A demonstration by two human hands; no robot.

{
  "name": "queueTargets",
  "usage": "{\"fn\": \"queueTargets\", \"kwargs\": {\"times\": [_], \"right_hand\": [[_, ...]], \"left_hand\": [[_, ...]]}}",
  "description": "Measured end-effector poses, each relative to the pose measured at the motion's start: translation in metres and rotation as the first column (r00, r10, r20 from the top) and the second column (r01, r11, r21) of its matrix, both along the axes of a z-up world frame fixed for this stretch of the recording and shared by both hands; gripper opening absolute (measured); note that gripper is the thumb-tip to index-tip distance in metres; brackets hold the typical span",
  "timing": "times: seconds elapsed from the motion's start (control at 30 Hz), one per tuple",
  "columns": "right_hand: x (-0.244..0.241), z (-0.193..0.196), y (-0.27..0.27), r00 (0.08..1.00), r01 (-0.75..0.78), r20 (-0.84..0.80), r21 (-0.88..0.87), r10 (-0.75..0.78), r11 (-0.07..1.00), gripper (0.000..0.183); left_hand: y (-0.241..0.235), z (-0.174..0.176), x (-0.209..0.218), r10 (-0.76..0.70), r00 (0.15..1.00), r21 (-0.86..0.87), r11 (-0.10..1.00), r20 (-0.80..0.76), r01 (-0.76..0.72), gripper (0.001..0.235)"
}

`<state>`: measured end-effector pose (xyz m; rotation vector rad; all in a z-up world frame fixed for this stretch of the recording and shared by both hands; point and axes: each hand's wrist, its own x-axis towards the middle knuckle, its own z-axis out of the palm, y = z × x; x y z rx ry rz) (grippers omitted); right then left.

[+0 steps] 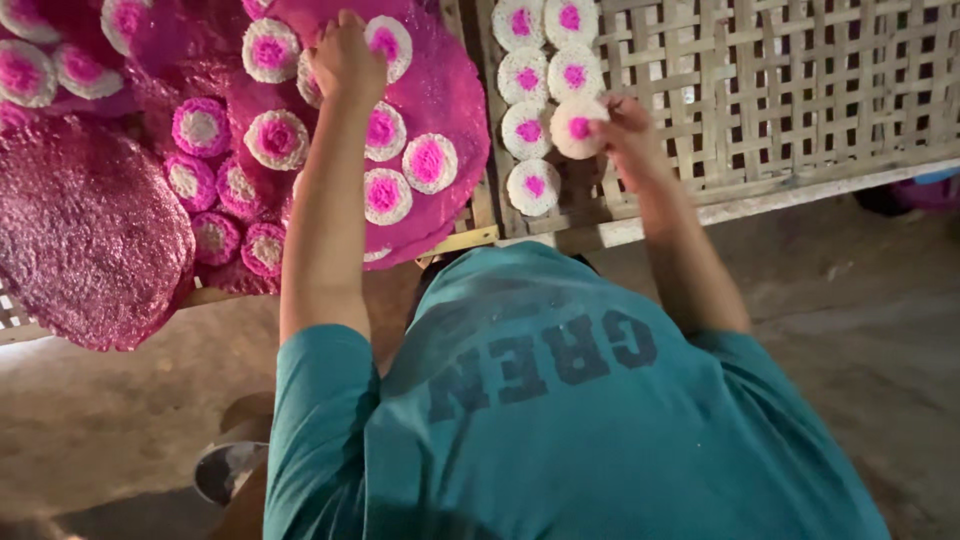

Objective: The person repeatedly picks up small pink and white circular items from a pink tray and places them in neat rows on a woven mat. The person handles the items one at a time and occasionally moves the tray to access more items.

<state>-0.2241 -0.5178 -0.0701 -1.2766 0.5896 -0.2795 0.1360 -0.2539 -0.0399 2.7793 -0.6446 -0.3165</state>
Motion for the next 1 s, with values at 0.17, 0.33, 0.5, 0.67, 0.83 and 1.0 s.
{"fn": "queueTargets", "kwargs": {"times": [0.17,0.33,0.5,0.67,0.83,1.0], "right_hand": [[0.005,0.02,0.038,0.988,-0.015,-0.108,-0.783,-0.113,0.622,0.039],[0.013,0.062,0.054,0.99,0.014,-0.055,-0.883,-0.133,0.469,0.041],[0.003,0.072,0.05,0.995,-0.084,-0.011,0.487,0.102,0.869,0.049],[-0.044,0.048,0.046,0.999,-0.031,0.038,0.343,0.02,0.939,0.03],[-0.063,0.035,0.063,0.984,-0.109,-0.166,-0.279,0.063,0.954,0.043],[-0.053,0.058,0.081,0.987,-0.149,-0.152,-0.752,0.051,0.642,0.055]], "left_hand": [[-0.002,0.027,-0.019,-0.07,0.995,-0.07,0.995,0.07,0.075,0.024],[-0.025,0.069,-0.08,-0.158,0.984,-0.235,0.963,-0.087,0.134,0.023],[-0.048,0.094,-0.188,-0.583,0.812,-0.354,0.768,-0.04,0.534,0.028],[-0.011,0.085,-0.196,-0.502,0.864,-0.457,0.761,0.034,0.46,0.051],[0.041,0.051,-0.17,-0.327,0.937,-0.178,0.922,0.12,0.345,0.061],[0.059,0.036,-0.158,-0.307,0.95,-0.076,0.947,0.055,0.311,0.049]]}}
